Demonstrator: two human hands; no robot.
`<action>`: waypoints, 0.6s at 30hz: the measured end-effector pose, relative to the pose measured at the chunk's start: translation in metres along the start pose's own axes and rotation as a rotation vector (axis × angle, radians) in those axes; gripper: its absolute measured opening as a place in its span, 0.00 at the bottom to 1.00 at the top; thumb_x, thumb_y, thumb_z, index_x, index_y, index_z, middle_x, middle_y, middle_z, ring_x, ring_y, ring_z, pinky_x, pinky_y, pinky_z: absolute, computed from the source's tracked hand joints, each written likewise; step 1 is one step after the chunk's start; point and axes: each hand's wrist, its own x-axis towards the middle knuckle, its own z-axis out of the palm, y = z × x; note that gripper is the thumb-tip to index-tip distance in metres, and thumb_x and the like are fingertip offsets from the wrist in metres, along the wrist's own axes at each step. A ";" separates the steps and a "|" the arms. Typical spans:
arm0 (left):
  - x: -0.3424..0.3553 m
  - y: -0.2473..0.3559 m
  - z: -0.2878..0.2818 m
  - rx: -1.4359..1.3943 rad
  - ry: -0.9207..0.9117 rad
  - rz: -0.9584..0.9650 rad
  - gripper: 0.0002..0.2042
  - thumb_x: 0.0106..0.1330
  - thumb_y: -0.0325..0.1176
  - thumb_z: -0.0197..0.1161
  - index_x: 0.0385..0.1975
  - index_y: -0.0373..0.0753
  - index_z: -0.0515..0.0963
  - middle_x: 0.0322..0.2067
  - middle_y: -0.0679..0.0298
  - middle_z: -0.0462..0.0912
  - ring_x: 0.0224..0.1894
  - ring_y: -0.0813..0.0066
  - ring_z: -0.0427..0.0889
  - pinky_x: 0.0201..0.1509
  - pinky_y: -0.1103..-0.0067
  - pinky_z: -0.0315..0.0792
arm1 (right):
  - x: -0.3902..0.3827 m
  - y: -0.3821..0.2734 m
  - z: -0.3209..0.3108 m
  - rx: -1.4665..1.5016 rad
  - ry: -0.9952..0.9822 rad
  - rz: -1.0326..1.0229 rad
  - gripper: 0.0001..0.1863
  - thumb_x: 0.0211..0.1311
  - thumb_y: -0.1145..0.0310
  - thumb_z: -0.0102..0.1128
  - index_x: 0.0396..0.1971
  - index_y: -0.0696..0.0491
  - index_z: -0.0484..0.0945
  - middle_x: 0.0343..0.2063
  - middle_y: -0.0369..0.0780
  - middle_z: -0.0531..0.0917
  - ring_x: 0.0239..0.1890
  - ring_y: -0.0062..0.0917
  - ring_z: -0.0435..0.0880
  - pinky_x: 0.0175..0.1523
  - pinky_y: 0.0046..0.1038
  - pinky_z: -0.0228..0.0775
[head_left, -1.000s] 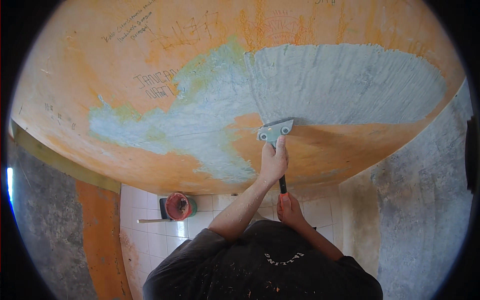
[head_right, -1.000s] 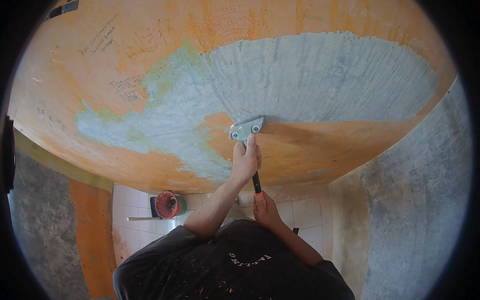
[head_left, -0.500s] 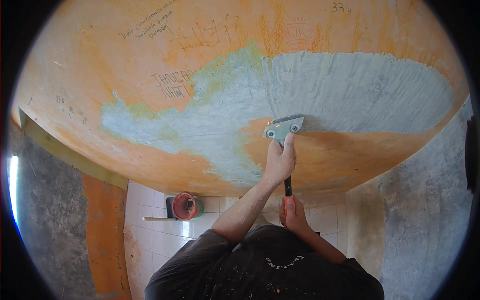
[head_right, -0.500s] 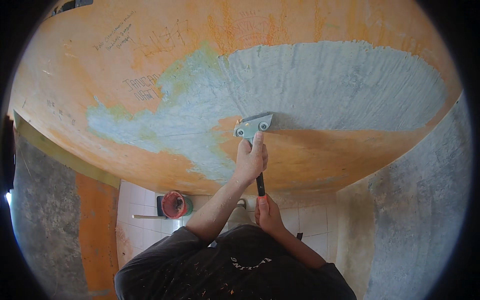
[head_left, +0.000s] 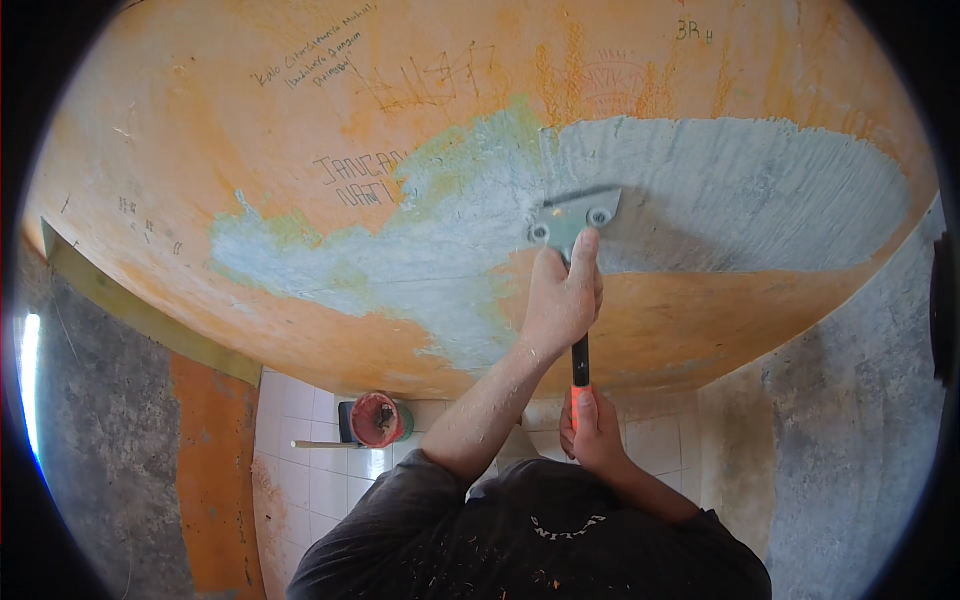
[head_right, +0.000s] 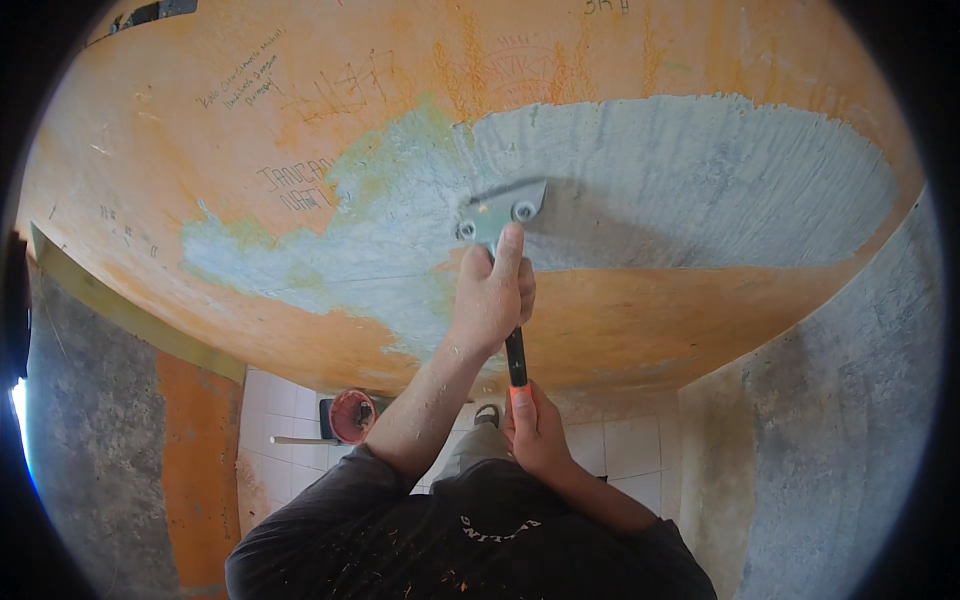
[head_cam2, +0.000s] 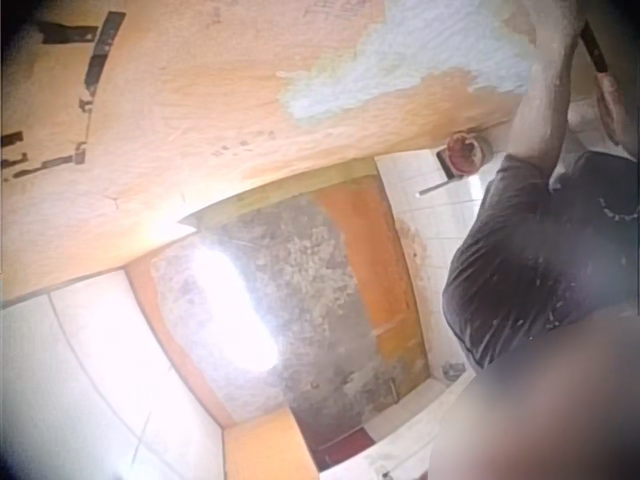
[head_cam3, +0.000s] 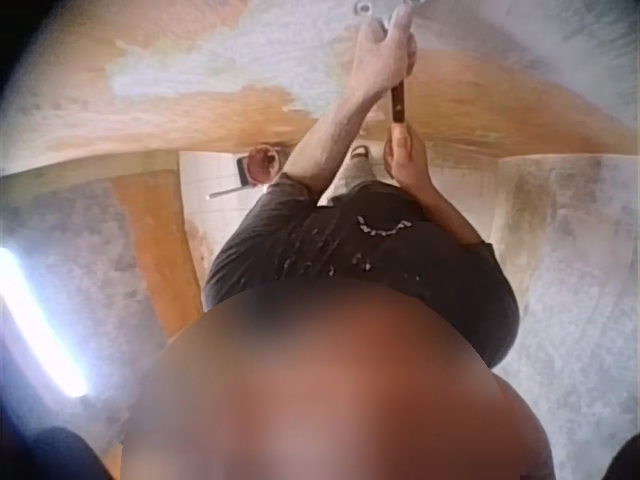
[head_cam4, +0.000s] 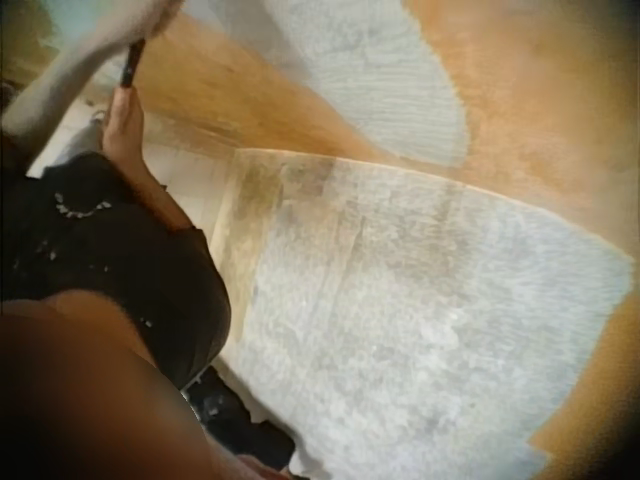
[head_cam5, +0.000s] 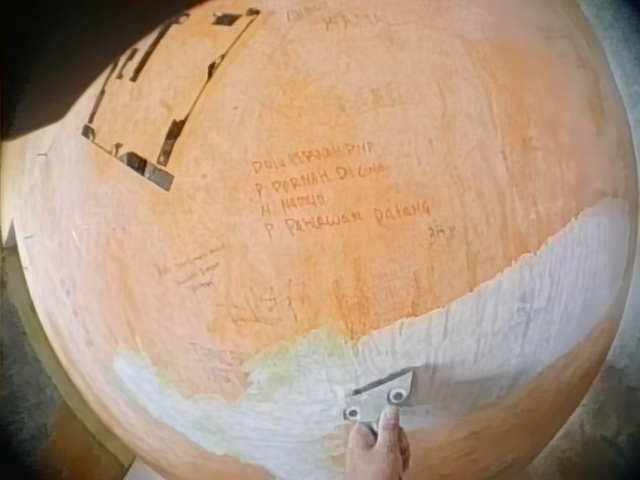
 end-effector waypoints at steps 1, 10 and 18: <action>0.001 0.004 0.002 0.000 -0.004 -0.005 0.25 0.74 0.53 0.50 0.18 0.45 0.55 0.11 0.75 0.57 0.10 0.85 0.57 0.12 0.82 0.51 | -0.001 -0.005 0.003 0.002 0.005 0.002 0.19 0.76 0.51 0.36 0.32 0.52 0.63 0.14 0.31 0.64 0.13 0.14 0.63 0.19 0.20 0.57; 0.006 0.065 0.009 0.017 0.002 0.084 0.23 0.73 0.53 0.51 0.22 0.44 0.57 0.12 0.74 0.59 0.12 0.86 0.57 0.13 0.82 0.52 | 0.006 -0.053 0.025 -0.001 -0.005 -0.111 0.24 0.76 0.45 0.32 0.36 0.52 0.63 0.11 0.33 0.62 0.08 0.16 0.60 0.14 0.22 0.55; 0.003 0.091 0.018 -0.017 -0.009 0.099 0.20 0.74 0.51 0.50 0.25 0.44 0.58 0.13 0.75 0.58 0.12 0.86 0.57 0.14 0.82 0.52 | 0.007 -0.073 0.021 0.116 -0.062 -0.096 0.22 0.76 0.47 0.34 0.35 0.52 0.64 0.12 0.32 0.64 0.10 0.14 0.60 0.16 0.20 0.56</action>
